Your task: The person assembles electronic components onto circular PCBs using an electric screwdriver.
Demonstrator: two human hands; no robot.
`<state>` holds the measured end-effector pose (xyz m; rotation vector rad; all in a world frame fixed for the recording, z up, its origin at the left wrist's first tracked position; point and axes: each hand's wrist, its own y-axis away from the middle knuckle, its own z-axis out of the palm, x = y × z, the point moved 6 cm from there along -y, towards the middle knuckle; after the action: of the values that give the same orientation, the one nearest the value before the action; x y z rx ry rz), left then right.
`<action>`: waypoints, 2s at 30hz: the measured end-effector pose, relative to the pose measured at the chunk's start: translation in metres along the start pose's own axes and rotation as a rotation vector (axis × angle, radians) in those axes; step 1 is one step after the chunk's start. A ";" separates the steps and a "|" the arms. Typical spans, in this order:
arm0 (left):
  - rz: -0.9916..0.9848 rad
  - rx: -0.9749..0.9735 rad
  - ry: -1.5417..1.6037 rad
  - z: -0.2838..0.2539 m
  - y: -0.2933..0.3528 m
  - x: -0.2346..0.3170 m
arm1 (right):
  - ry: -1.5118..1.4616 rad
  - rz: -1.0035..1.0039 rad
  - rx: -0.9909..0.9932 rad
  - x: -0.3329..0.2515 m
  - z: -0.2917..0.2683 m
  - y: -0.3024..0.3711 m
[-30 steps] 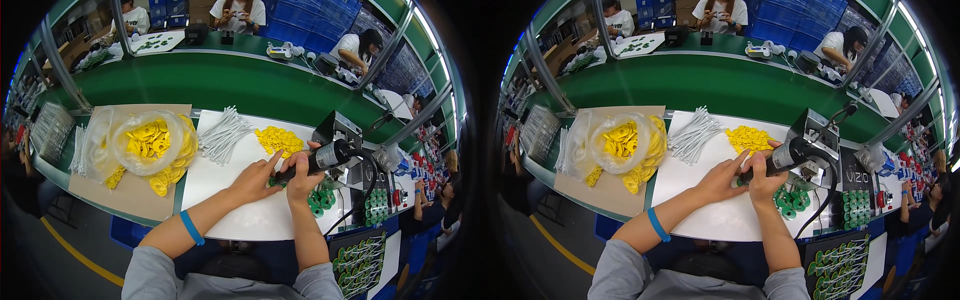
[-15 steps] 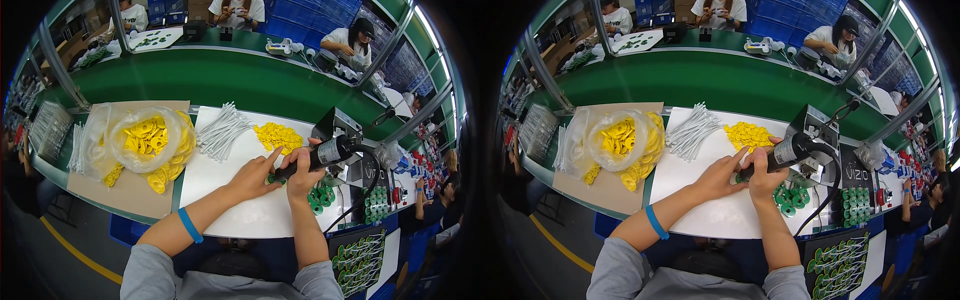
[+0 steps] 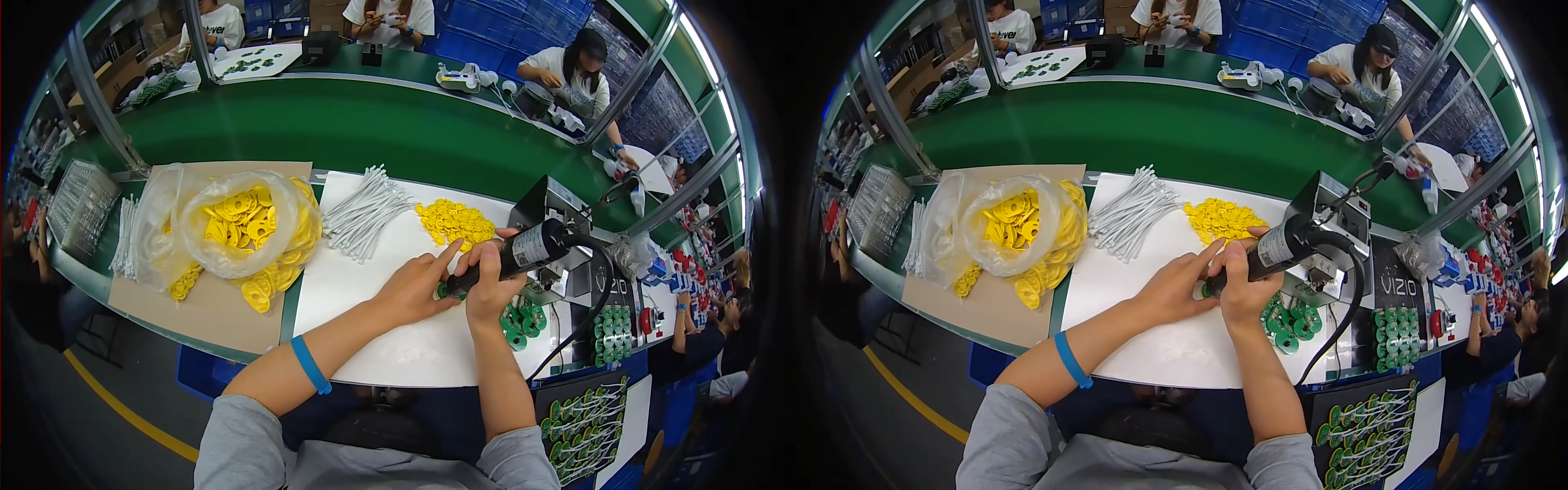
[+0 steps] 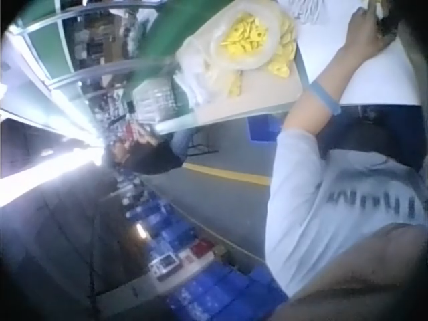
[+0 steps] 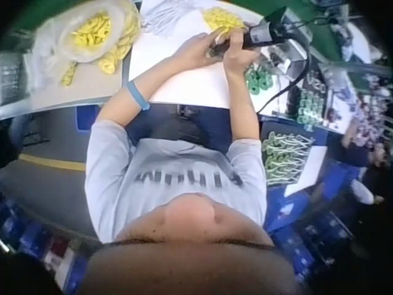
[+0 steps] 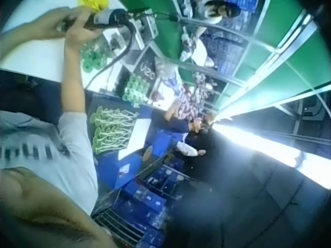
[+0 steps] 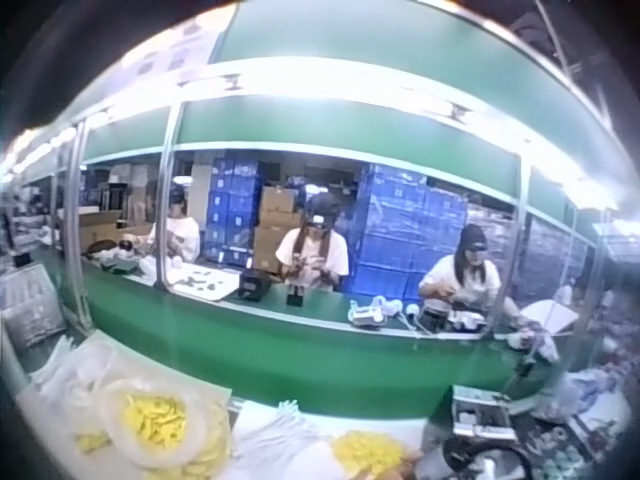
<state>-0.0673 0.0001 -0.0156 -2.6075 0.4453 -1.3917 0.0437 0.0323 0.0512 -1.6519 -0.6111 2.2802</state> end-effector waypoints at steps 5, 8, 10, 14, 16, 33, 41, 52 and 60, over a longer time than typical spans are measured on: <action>0.044 0.051 0.002 0.007 0.001 -0.010 | -0.002 0.038 -0.113 0.010 0.011 0.004; 0.049 0.026 -0.014 0.012 0.002 -0.014 | 0.019 0.062 -0.152 0.012 0.016 0.004; 0.064 0.077 0.020 0.006 0.006 -0.012 | 0.002 0.068 -0.160 0.013 0.019 0.005; 0.094 0.143 0.001 -0.007 0.016 -0.013 | 0.067 -0.024 -0.124 0.014 0.031 0.008; 0.068 0.123 -0.019 -0.019 0.023 -0.008 | -0.014 -0.001 -0.114 0.003 0.044 0.012; 0.032 0.108 -0.027 -0.064 0.070 0.004 | -0.051 0.021 -0.161 -0.024 0.098 0.042; 0.017 -0.012 0.008 -0.058 0.059 0.020 | 0.188 0.112 0.040 -0.029 0.047 0.037; 0.190 0.019 0.014 -0.041 0.037 0.028 | 1.436 0.338 -0.108 -0.090 -0.029 0.045; 0.385 0.086 0.259 -0.036 0.050 -0.001 | 0.872 -0.268 -0.626 -0.067 0.142 0.069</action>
<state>-0.1071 -0.0469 -0.0100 -2.1318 0.8482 -1.5678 -0.0669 -0.0837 0.1117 -2.3857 -1.2536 1.0273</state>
